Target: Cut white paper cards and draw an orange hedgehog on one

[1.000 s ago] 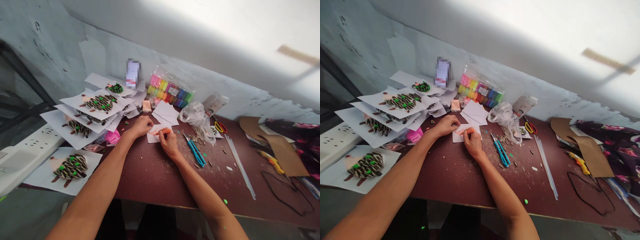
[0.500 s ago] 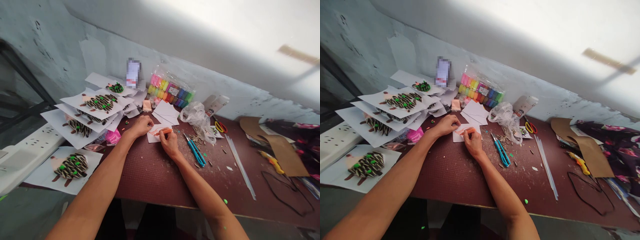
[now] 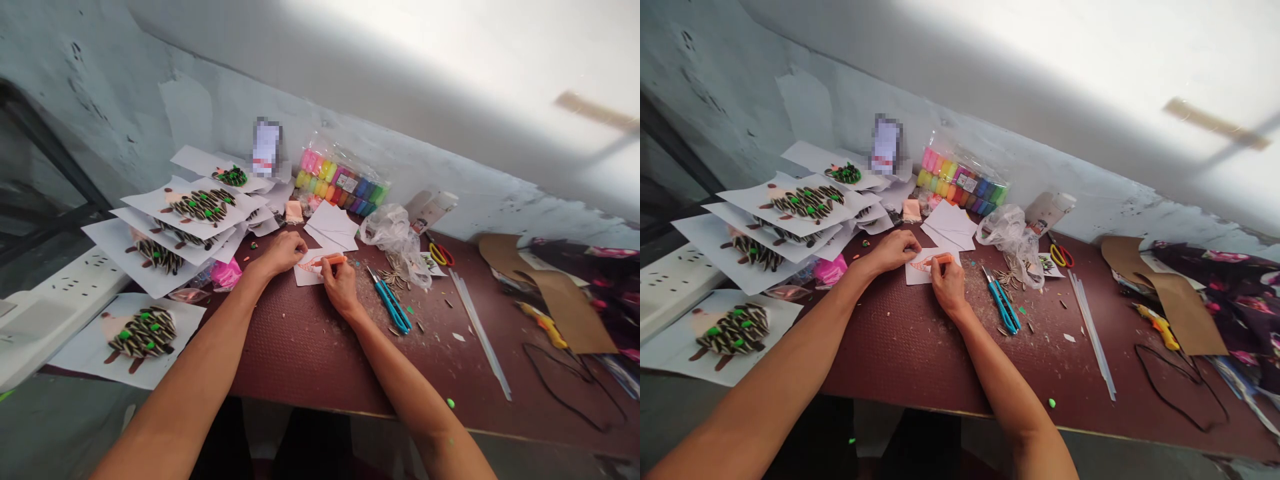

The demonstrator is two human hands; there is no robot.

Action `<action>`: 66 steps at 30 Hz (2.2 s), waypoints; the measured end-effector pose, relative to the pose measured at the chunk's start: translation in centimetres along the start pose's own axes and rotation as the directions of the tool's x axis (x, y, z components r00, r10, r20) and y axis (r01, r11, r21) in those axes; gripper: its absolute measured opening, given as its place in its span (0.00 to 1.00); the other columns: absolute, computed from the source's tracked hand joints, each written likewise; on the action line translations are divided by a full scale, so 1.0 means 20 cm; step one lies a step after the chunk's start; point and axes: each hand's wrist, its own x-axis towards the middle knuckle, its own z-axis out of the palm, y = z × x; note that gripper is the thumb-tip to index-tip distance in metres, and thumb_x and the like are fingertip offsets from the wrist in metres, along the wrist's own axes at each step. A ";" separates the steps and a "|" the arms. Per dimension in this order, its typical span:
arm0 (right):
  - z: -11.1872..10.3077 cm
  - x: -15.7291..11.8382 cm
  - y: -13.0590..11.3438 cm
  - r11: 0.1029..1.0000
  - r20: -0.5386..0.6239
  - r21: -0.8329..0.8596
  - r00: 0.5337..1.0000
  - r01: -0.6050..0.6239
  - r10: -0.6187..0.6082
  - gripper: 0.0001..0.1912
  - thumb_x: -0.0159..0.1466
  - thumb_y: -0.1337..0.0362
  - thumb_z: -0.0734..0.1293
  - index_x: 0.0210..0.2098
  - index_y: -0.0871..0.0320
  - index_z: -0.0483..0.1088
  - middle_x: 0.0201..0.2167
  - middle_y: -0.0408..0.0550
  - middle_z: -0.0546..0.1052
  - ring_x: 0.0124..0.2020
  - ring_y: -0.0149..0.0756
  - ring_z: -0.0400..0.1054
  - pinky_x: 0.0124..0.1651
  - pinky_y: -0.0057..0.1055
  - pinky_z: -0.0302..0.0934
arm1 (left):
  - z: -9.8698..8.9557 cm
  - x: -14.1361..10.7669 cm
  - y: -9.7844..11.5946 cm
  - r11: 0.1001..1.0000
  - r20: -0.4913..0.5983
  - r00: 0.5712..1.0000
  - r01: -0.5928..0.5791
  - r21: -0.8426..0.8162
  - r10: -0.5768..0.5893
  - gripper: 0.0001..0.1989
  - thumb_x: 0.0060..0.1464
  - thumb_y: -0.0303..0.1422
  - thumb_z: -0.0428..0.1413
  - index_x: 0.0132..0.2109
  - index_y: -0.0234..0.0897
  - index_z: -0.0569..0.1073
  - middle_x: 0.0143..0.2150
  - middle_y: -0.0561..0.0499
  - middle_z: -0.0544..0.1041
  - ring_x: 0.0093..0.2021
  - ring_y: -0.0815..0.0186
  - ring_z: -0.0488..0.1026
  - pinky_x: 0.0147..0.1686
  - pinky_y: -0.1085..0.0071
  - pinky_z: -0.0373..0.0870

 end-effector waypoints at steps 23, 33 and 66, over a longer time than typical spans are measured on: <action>0.00 0.00 0.00 0.999 0.022 -0.037 1.000 0.023 -0.022 0.14 0.69 0.57 0.60 0.34 0.56 0.72 0.30 0.48 0.79 0.28 0.35 0.70 0.36 0.30 0.62 | 0.01 0.00 0.00 1.000 -0.003 1.000 0.006 0.009 -0.006 0.13 0.53 0.24 0.54 0.39 0.36 0.83 0.43 0.45 0.82 0.45 0.59 0.75 0.49 0.66 0.71; 0.00 0.00 0.00 0.999 -0.012 -0.035 1.000 0.025 -0.025 0.12 0.68 0.58 0.60 0.32 0.56 0.71 0.30 0.49 0.79 0.28 0.35 0.71 0.36 0.30 0.62 | 0.01 0.00 -0.01 1.000 -0.007 1.000 0.003 -0.002 -0.003 0.12 0.52 0.24 0.55 0.39 0.37 0.83 0.42 0.47 0.82 0.45 0.60 0.75 0.49 0.66 0.71; 0.00 0.00 -0.02 1.000 -0.033 -0.014 0.999 0.002 -0.002 0.14 0.66 0.58 0.60 0.29 0.56 0.71 0.25 0.45 0.75 0.25 0.33 0.68 0.33 0.29 0.60 | 0.00 0.00 0.00 1.000 -0.001 1.000 0.012 -0.008 -0.012 0.13 0.51 0.23 0.55 0.39 0.36 0.83 0.42 0.46 0.82 0.44 0.59 0.76 0.49 0.66 0.71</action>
